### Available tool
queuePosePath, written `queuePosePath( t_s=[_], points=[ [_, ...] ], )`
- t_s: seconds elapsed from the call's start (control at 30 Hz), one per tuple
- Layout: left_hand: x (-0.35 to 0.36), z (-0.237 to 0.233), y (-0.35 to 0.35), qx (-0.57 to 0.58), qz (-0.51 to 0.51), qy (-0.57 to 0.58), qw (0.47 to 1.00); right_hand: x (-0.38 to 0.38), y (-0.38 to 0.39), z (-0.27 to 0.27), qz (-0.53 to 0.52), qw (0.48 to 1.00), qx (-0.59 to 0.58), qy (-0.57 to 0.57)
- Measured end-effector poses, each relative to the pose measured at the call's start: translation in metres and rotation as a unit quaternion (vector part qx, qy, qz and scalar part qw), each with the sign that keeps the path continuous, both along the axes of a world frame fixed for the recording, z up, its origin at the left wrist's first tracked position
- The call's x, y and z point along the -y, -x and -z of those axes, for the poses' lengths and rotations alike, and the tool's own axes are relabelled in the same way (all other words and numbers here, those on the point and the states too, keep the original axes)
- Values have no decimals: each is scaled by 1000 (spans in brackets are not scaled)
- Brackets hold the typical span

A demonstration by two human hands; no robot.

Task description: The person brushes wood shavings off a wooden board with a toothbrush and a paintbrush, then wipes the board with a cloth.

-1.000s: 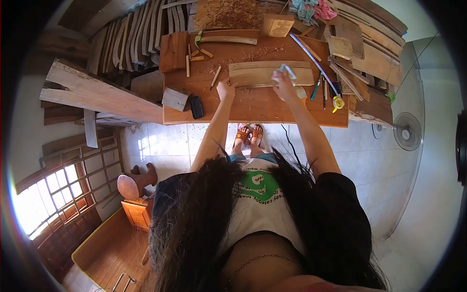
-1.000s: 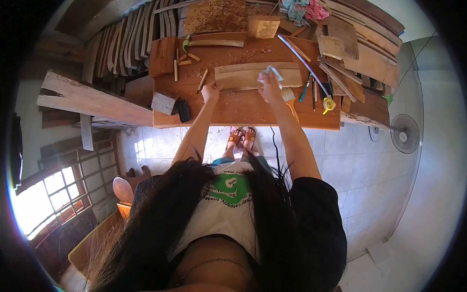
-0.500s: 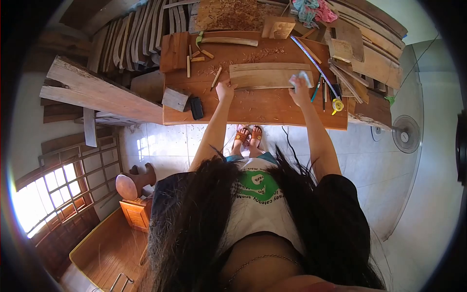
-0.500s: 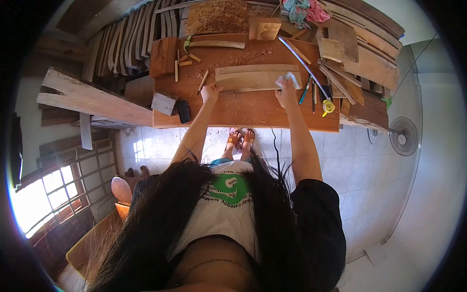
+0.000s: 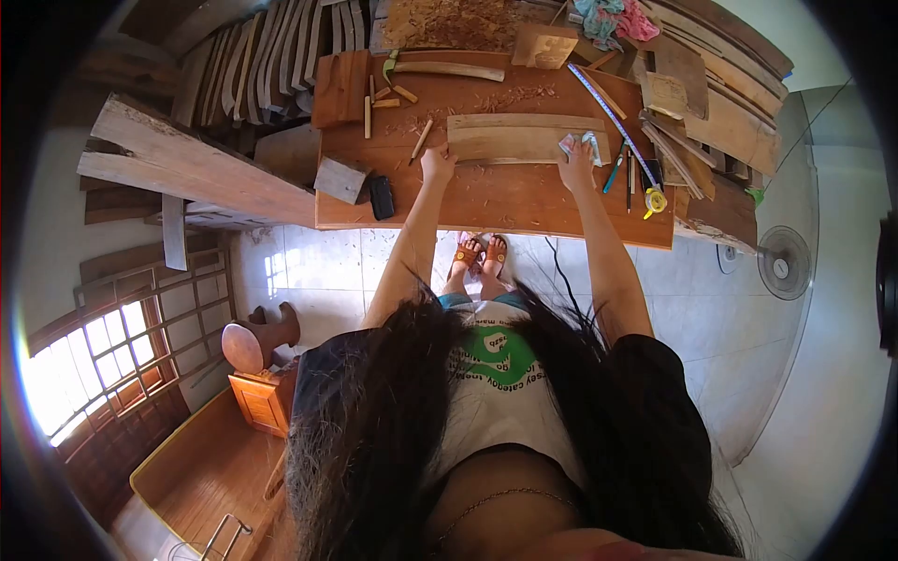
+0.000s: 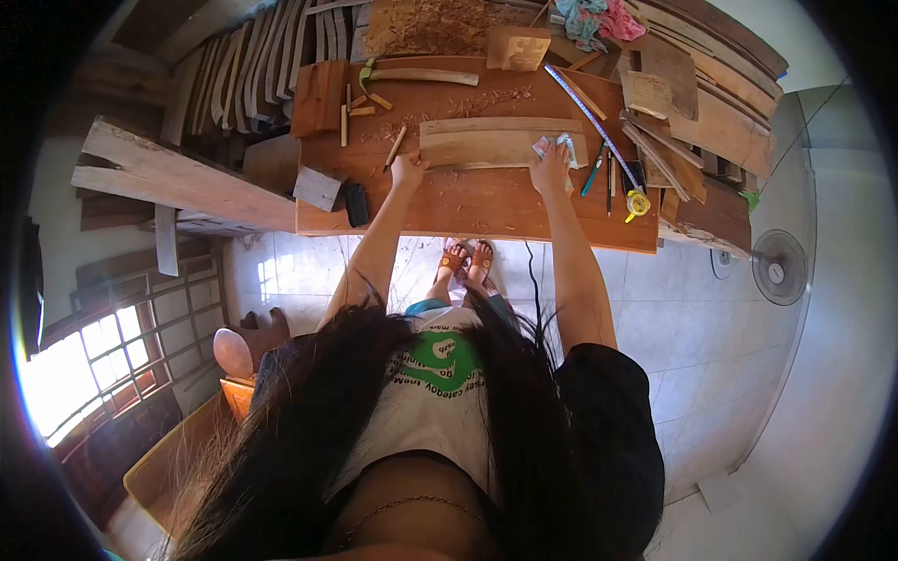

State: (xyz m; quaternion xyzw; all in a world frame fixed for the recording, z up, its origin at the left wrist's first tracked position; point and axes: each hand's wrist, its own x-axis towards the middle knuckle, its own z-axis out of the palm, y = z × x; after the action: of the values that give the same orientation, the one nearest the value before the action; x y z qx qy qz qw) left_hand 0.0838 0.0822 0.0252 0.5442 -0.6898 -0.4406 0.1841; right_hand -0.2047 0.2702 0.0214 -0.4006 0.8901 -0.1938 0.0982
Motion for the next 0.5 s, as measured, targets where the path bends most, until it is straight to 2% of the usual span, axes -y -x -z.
queuePosePath(
  t_s=[0.03,0.07,0.17,0.27,0.4,0.5],
  points=[
    [0,-4,-1,4,3,-13,1000,9,-13,-17,24,999,6,-44],
    [-1,-2,-1,-5,-9,-1,1000,18,-19,-11,-41,999,-27,12],
    [-6,1,4,-10,-23,10,1000,46,-53,-31,-193,973,120,36],
    [-5,-17,3,30,-2,-19,999,66,-85,-18,-264,962,5,64],
    [2,2,1,19,11,-7,1000,103,-113,-55,-304,945,118,-23],
    [0,-3,2,11,-9,-16,1000,131,-127,-18,-395,915,77,22]
  ],
)
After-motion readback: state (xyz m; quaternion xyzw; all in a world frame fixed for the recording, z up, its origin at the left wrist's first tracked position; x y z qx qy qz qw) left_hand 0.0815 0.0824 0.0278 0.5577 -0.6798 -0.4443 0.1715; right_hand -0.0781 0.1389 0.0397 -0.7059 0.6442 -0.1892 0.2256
